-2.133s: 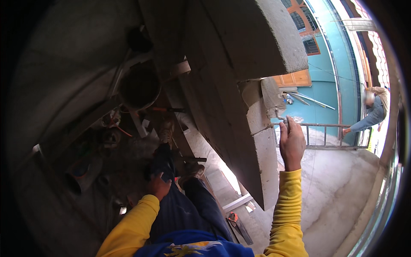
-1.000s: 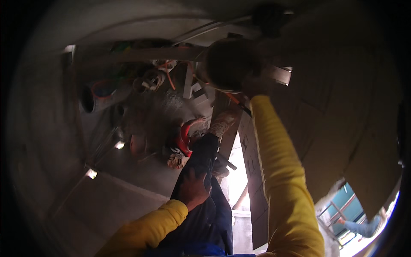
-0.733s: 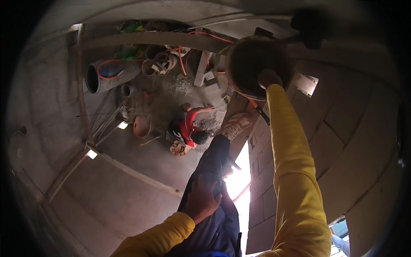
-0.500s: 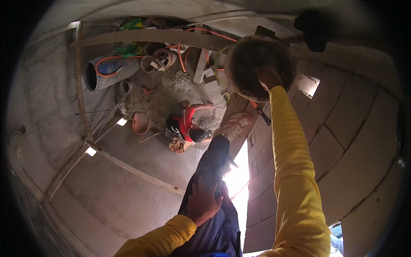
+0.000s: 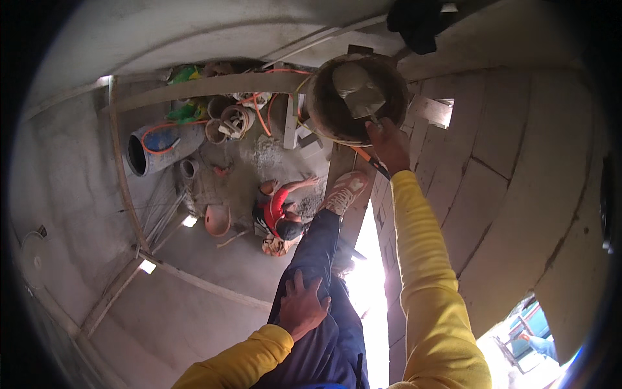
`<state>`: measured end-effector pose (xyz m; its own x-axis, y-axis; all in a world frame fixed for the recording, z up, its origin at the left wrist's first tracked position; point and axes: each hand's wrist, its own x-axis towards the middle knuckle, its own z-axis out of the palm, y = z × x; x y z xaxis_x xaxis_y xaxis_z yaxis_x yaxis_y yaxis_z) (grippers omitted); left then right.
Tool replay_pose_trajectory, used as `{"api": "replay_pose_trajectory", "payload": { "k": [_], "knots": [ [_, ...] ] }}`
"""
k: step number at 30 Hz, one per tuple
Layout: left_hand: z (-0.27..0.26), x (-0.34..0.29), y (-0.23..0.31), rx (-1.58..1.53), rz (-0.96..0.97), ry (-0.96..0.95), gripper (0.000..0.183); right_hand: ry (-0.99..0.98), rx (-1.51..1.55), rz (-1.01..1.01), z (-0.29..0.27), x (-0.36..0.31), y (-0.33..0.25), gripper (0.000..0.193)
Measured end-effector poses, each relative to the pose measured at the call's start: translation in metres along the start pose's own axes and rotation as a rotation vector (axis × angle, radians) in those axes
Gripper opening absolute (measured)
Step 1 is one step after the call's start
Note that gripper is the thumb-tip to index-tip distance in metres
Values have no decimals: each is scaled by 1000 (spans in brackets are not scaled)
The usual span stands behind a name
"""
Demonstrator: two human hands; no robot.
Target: The person lays white blocks onto a wall using a trowel to apply mortar. They repeatedly scoop mortar from a bucket, spread it on the blocks, and position them against the wall while standing on scaffolding.
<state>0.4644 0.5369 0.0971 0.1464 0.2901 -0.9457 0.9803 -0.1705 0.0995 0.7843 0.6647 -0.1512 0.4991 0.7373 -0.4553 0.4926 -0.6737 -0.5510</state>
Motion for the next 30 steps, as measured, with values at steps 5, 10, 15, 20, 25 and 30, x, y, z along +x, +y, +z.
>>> {"api": "replay_pose_trajectory", "payload": {
  "k": [5,10,15,20,25,30],
  "knots": [
    [10,-10,-6,92,-9,10,65,60,567,-34,-16,-60,-4,51],
    [38,-15,-19,108,33,85,69,117,422,139,-96,-206,-57,57],
    [67,-21,-34,35,155,164,70,259,528,256,-214,-397,-80,48],
    [89,13,-90,-191,370,198,72,792,239,313,-241,-541,-43,42],
    [79,2,-131,-457,423,232,70,774,-99,425,-264,-551,3,39],
    [101,57,-230,-703,383,139,56,640,-395,535,-286,-544,4,36]
  ]
}}
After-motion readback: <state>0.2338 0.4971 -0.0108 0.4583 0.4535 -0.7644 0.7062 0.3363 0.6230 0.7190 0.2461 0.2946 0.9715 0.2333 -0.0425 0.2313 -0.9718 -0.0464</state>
